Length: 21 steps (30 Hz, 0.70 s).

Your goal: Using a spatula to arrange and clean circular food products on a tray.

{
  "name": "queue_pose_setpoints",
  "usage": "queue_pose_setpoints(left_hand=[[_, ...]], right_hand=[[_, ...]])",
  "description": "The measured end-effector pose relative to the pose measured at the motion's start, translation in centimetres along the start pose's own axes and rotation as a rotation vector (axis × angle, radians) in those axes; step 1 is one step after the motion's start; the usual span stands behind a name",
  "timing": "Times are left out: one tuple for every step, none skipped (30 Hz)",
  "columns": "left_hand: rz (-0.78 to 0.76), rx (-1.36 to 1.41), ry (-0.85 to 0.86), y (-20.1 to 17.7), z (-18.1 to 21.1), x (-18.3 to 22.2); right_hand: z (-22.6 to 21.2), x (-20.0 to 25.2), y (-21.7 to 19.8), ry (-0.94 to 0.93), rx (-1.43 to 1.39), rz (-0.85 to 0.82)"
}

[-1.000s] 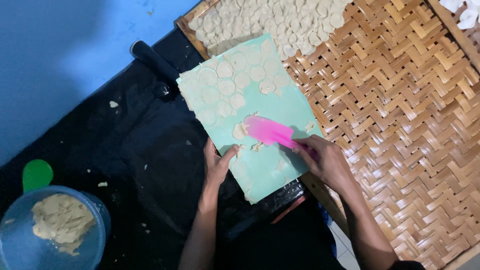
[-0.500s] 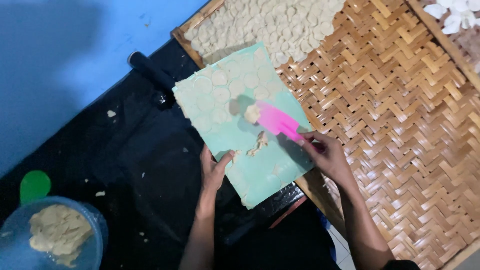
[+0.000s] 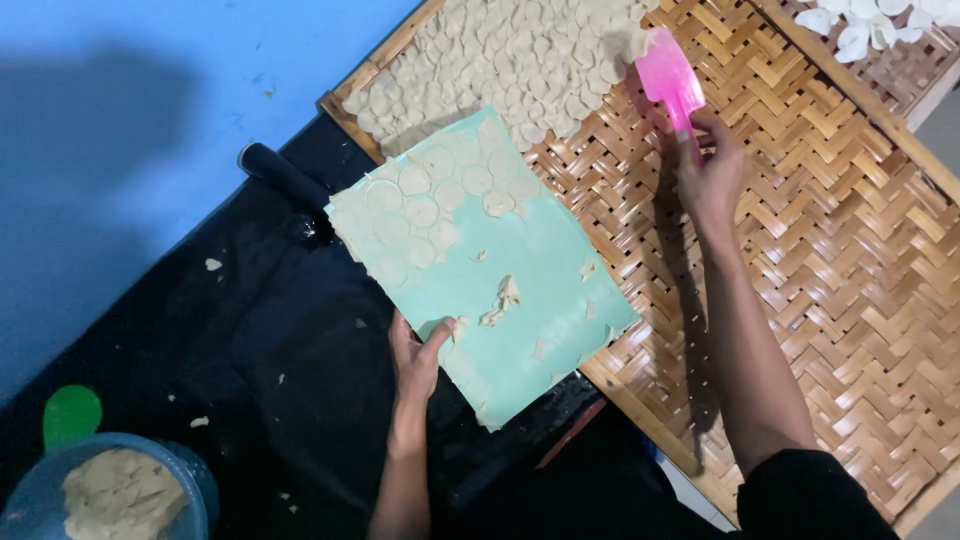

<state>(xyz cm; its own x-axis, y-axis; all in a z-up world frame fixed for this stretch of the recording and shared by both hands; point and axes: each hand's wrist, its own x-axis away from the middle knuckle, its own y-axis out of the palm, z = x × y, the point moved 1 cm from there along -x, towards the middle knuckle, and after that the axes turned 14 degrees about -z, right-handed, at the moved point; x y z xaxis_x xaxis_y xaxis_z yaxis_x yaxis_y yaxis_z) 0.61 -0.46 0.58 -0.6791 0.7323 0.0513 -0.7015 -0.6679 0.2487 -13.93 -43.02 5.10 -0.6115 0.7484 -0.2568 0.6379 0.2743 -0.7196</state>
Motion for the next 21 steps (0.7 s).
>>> queue_pose_setpoints(left_hand=[[0.002,-0.003,0.002,0.1,0.2,-0.1],[0.006,-0.005,-0.011,0.1,0.4,-0.1],[0.009,-0.008,-0.024,0.2,0.5,-0.1],[0.010,-0.009,-0.024,0.1,0.4,-0.1],[0.004,-0.011,-0.023,0.1,0.3,-0.2],[-0.002,-0.010,-0.025,0.0,0.1,-0.1],[-0.001,-0.010,-0.028,-0.1,0.0,-0.1],[-0.004,0.004,-0.023,-0.2,-0.2,-0.1],[-0.007,0.019,-0.019,-0.3,-0.3,-0.1],[-0.008,0.020,-0.022,-0.2,-0.2,-0.1],[-0.013,0.004,-0.011,-0.2,-0.1,-0.1],[-0.019,-0.011,0.003,-0.2,0.0,-0.2],[-0.020,-0.009,0.002,-0.3,-0.2,-0.2],[-0.015,-0.008,-0.002,-0.4,-0.5,-0.2],[-0.010,-0.008,-0.005,-0.5,-0.8,-0.1],[-0.006,-0.006,-0.007,-0.3,-0.4,-0.1],[-0.018,-0.010,0.013,-0.2,0.0,-0.1],[-0.025,-0.016,0.032,-0.1,0.5,0.0],[-0.015,-0.015,0.029,0.0,0.4,-0.1],[-0.017,-0.021,0.011,-0.1,0.3,0.0],[-0.019,-0.027,-0.007,-0.2,0.3,0.0]], right_hand=[[-0.3,-0.4,0.1,-0.002,-0.004,0.000],[-0.4,-0.6,0.2,0.066,0.011,-0.028],[-0.6,-0.9,0.3,0.134,0.025,-0.056],[-0.8,-0.8,0.3,0.133,0.024,-0.057],[-1.1,-0.7,0.4,0.085,0.070,-0.036],[-1.4,-0.4,0.4,0.039,0.118,-0.018],[-2.1,-0.3,0.3,0.041,0.119,-0.021],[-2.8,-0.1,0.0,0.015,0.216,0.000],[-3.5,0.1,-0.2,-0.012,0.313,0.021],[-3.4,0.1,-0.2,-0.009,0.315,0.019],[-3.4,0.1,-0.3,-0.007,0.360,0.019],[-3.5,0.0,-0.3,-0.006,0.406,0.020],[-3.1,0.0,-0.3,-0.005,0.408,0.020],[-2.8,0.0,-0.3,-0.023,0.419,0.015],[-2.6,0.0,-0.2,-0.041,0.429,0.010],[-2.9,0.4,-0.5,-0.043,0.430,0.006],[-3.2,0.7,-0.8,-0.005,0.390,0.000],[-3.5,1.1,-1.0,0.030,0.348,-0.010],[-4.6,2.4,-1.5,0.025,0.346,-0.019],[-5.7,3.7,-1.8,-0.024,0.275,-0.024],[-6.8,4.9,-2.1,-0.072,0.202,-0.030]])
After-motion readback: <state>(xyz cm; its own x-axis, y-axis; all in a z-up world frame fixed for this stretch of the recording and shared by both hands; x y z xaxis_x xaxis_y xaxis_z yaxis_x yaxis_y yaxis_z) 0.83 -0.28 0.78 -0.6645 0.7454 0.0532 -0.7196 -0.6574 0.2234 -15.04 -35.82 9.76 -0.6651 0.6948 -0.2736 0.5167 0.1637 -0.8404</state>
